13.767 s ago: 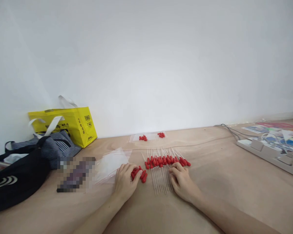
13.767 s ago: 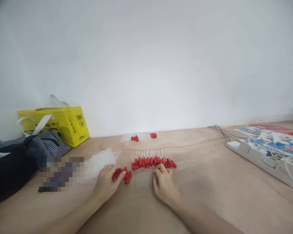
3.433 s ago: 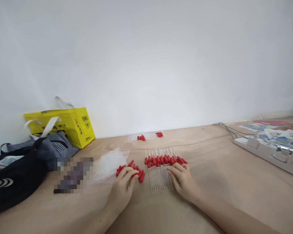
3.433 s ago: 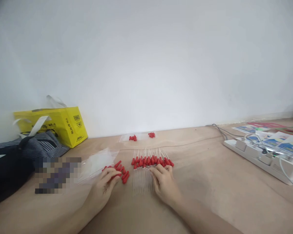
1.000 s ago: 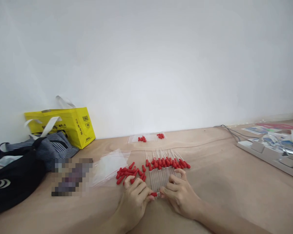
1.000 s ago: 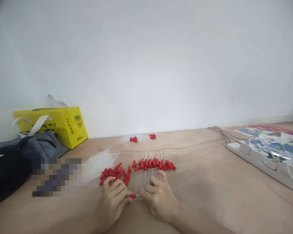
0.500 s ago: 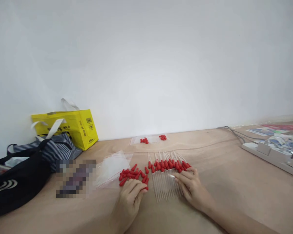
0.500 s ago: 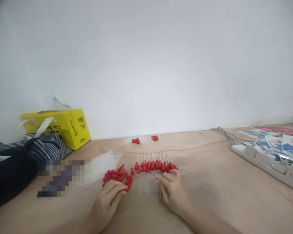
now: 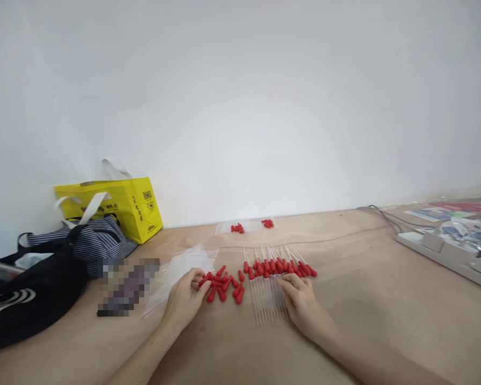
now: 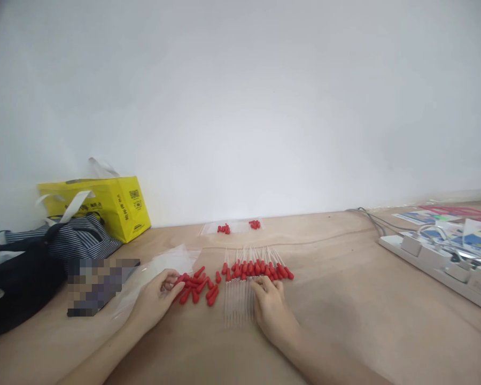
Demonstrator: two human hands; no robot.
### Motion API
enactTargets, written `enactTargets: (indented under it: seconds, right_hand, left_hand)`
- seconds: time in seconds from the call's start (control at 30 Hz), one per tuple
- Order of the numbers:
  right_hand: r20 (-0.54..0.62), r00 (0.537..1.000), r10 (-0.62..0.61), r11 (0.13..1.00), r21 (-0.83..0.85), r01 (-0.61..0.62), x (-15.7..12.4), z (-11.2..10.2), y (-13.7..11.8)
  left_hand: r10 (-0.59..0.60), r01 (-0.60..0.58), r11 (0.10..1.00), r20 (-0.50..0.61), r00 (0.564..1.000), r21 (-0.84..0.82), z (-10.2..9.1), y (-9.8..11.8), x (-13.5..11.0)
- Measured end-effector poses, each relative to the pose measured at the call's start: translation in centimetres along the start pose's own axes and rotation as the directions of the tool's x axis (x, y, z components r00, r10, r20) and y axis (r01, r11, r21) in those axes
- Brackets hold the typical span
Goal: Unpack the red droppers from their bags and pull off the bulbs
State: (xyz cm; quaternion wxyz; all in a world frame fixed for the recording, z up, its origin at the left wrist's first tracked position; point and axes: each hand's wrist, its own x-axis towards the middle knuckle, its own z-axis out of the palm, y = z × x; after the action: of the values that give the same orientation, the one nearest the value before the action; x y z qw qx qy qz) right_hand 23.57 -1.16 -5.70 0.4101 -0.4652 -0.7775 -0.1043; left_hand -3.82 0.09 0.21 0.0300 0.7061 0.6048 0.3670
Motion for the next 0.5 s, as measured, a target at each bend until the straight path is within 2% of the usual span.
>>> enactTargets:
  seconds: [0.13, 0.3, 0.37, 0.43, 0.5]
  right_hand:
    - [0.053, 0.998, -0.017, 0.999, 0.030, 0.015, 0.2, -0.4, -0.3]
    - [0.160, 0.987, 0.020, 0.992, 0.116, -0.039, 0.3, -1.2, -1.0]
    - [0.180, 0.984, 0.016, 0.988, 0.147, -0.043, 0.5, -1.5, -1.2]
    - [0.170, 0.985, 0.009, 0.985, 0.170, -0.039, 0.7, -1.7, -1.1]
    - [0.134, 0.991, 0.009, 0.983, 0.179, -0.033, 0.9, -1.9, -0.8]
  left_hand:
    - [-0.018, 0.017, 1.000, 0.013, 1.000, 0.019, 0.2, 0.5, -0.1]
    - [0.038, -0.025, 0.995, -0.135, 0.990, 0.095, -0.1, -0.3, 0.3]
    - [0.063, -0.043, 0.989, -0.146, 0.987, 0.138, -0.1, -0.2, 0.6]
    - [0.080, -0.062, 0.980, -0.088, 0.993, 0.191, 0.0, 0.6, 1.0]
    - [0.065, -0.073, 0.966, 0.040, 0.997, 0.248, 0.5, 2.3, 1.5]
